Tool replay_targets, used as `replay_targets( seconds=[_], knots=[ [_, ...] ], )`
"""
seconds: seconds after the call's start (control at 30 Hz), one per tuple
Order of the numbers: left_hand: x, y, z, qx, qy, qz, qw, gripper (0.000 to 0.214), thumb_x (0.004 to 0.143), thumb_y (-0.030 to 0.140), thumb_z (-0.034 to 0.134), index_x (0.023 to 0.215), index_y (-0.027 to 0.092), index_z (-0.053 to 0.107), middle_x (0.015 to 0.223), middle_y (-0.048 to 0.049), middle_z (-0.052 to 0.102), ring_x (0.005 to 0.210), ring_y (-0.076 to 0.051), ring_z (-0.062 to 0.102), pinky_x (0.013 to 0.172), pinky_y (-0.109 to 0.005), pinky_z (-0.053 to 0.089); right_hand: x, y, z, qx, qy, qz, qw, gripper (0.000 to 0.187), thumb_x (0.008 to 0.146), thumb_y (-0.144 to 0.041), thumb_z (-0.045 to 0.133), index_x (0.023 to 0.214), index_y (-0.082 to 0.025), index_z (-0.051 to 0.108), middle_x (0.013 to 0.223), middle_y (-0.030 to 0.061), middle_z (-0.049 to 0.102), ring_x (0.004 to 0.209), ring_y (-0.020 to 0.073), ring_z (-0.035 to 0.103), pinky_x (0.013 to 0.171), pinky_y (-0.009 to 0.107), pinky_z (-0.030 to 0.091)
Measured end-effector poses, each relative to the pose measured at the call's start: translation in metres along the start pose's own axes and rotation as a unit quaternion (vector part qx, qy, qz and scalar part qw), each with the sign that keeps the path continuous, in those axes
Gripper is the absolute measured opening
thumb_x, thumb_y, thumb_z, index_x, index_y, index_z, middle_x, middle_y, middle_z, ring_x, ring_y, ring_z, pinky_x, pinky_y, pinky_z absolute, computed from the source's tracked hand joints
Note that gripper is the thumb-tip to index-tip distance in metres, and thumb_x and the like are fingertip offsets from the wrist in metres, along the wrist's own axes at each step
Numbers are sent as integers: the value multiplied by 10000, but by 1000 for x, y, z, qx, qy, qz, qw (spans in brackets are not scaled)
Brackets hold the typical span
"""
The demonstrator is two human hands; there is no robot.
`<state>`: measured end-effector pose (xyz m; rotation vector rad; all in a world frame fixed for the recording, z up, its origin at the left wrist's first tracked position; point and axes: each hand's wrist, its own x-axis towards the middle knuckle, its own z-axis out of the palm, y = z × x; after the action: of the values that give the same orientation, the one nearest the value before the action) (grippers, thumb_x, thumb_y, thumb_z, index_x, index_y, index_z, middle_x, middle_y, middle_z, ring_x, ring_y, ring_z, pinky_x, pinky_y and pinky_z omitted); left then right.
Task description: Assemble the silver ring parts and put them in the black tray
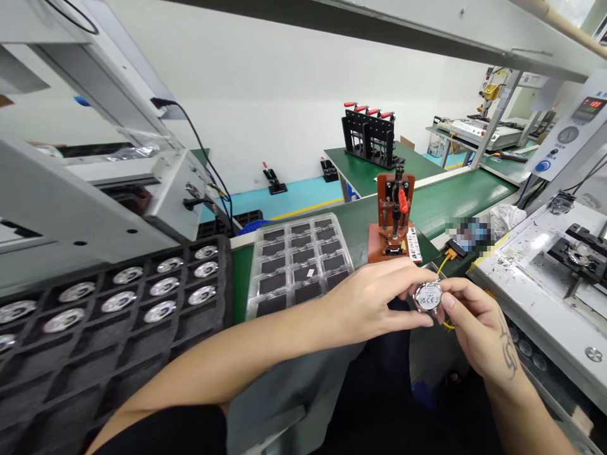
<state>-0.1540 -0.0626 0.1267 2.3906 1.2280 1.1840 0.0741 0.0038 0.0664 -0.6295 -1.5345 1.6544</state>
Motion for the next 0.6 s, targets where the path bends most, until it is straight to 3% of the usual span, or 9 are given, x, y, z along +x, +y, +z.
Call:
replay_targets(
  seconds=[0.3, 0.6],
  knots=[
    [0, 3, -3, 15, -4, 1, 1000, 465, 985, 445, 796, 1313, 133, 689, 933, -66, 736, 814, -181, 693, 747, -284, 581, 1, -1, 1, 15, -9, 3, 1000, 174, 1034, -398, 760, 1153, -277, 799, 924, 22, 748, 820, 176, 663, 760, 308, 559],
    [-4, 0, 12, -30, 34, -95, 994, 473, 936, 510, 838, 1263, 200, 695, 973, -35, 742, 802, -173, 690, 768, -306, 597, -1, -11, 13, -13, 14, 5, 1000, 274, 950, -397, 849, 1195, -286, 796, 1072, 58, 817, 948, 222, 766, 874, 349, 647]
  ],
)
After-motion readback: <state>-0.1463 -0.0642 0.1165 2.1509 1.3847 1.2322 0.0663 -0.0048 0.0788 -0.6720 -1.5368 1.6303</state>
